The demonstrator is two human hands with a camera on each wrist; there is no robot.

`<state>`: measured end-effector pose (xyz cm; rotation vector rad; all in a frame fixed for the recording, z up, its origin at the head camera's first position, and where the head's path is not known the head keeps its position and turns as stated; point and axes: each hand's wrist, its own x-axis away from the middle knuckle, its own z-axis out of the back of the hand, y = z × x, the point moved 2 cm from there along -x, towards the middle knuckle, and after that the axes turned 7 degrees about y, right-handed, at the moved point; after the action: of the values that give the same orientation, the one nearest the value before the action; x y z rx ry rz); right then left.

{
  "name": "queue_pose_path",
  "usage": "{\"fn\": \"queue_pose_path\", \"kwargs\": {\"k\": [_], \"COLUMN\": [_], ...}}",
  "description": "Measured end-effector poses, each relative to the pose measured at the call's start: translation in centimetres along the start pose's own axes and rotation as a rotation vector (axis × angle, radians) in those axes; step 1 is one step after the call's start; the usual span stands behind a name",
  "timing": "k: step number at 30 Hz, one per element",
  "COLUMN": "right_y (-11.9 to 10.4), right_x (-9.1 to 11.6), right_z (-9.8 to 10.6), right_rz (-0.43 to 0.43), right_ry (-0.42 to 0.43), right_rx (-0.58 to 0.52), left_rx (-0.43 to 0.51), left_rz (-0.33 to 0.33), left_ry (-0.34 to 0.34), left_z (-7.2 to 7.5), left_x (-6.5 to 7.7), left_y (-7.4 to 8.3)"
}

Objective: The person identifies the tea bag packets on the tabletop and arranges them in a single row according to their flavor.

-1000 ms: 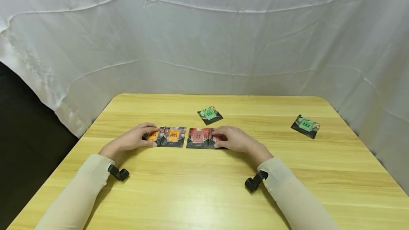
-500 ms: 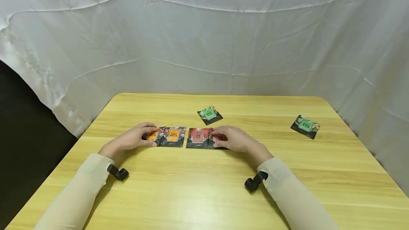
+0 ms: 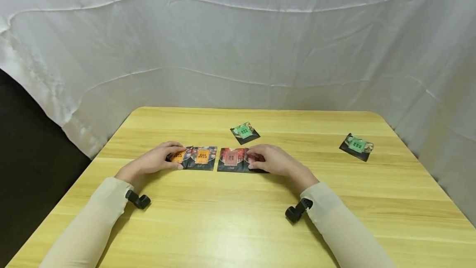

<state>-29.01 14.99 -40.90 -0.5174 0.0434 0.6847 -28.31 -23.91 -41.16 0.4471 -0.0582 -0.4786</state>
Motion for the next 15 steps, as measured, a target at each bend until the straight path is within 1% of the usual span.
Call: {"fn": "queue_pose_path", "kwargs": {"k": [9,15], "right_y": [0.5,0.8], "right_x": [-0.7,-1.7], "right_z": [0.3,1.1], "right_rz": [-0.013,-0.019], "right_ry": [0.009,-0.009], "right_rx": [-0.025,0.001], "left_rx": [0.005,0.009], "left_rz": [-0.003,-0.002], "left_ry": [0.01,0.014], "left_z": [-0.2,-0.1], "left_x": [0.2,0.0], "left_y": [-0.3,-0.2]}}
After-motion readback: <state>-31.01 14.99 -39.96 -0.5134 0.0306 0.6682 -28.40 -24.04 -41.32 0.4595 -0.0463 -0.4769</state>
